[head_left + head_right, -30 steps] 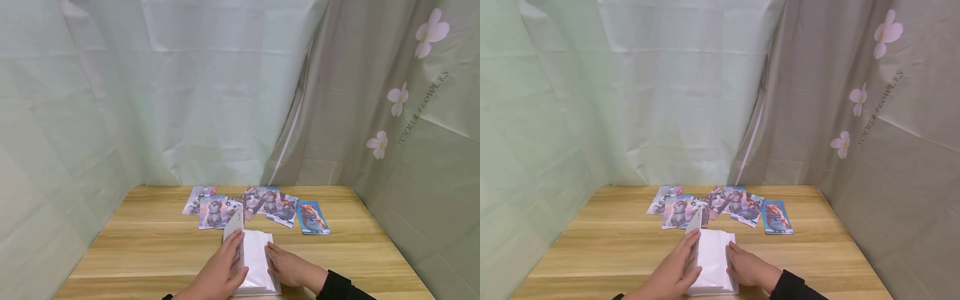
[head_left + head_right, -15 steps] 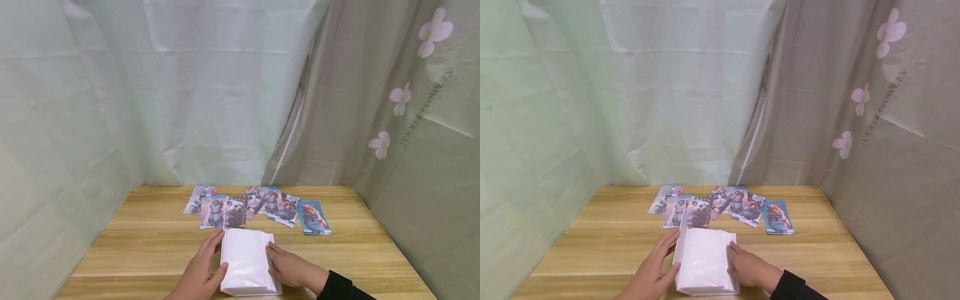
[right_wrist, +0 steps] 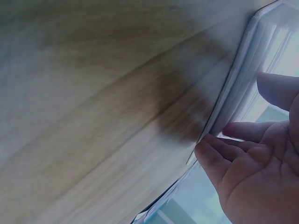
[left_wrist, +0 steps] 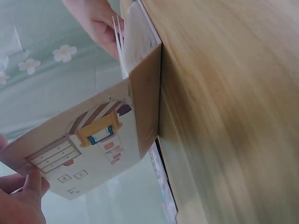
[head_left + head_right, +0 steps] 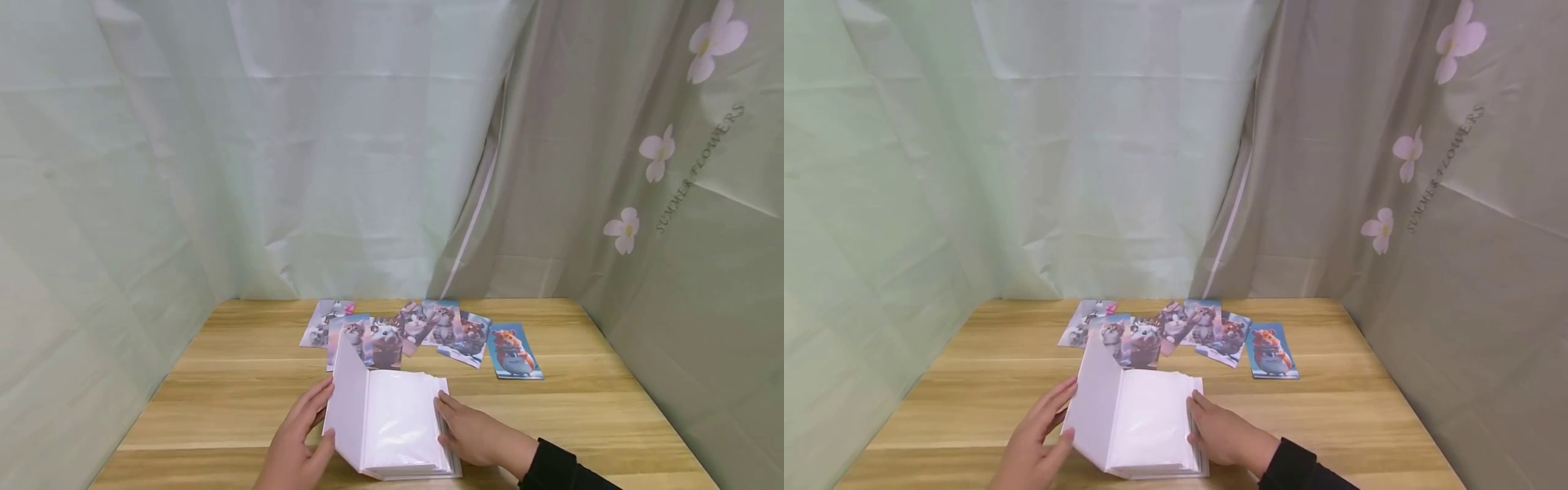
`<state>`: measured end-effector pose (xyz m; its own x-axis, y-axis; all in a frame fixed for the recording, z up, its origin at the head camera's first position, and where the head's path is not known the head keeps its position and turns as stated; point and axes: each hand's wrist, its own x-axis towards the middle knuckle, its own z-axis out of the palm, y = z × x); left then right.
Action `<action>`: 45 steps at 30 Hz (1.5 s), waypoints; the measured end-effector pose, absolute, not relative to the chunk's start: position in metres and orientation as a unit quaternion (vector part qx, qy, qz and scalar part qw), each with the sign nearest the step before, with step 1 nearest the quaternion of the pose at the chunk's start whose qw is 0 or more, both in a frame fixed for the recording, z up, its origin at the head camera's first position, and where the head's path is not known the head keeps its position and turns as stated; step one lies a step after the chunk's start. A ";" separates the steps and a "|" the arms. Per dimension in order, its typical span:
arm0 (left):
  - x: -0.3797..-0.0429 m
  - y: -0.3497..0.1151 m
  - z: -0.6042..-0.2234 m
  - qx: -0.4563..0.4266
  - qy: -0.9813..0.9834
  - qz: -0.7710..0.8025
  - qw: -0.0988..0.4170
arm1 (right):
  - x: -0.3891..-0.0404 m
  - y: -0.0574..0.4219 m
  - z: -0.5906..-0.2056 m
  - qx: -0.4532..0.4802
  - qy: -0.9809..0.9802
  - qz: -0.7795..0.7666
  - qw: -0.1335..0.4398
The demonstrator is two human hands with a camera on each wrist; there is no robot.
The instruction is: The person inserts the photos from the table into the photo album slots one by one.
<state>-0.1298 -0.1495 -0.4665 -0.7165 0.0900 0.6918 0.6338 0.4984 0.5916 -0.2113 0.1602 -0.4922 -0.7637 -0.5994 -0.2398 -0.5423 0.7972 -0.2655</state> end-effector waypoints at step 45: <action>-0.130 -0.198 -0.486 -0.006 -0.975 -0.224 0.000 | -0.211 0.161 -0.491 -0.304 0.934 -0.090 0.167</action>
<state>-0.1302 -0.1984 -0.4860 -0.9999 0.0114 0.0030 0.0116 0.8994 0.4370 -0.2114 0.1605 -0.4908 -0.7593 -0.5975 -0.2580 -0.5373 0.7992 -0.2696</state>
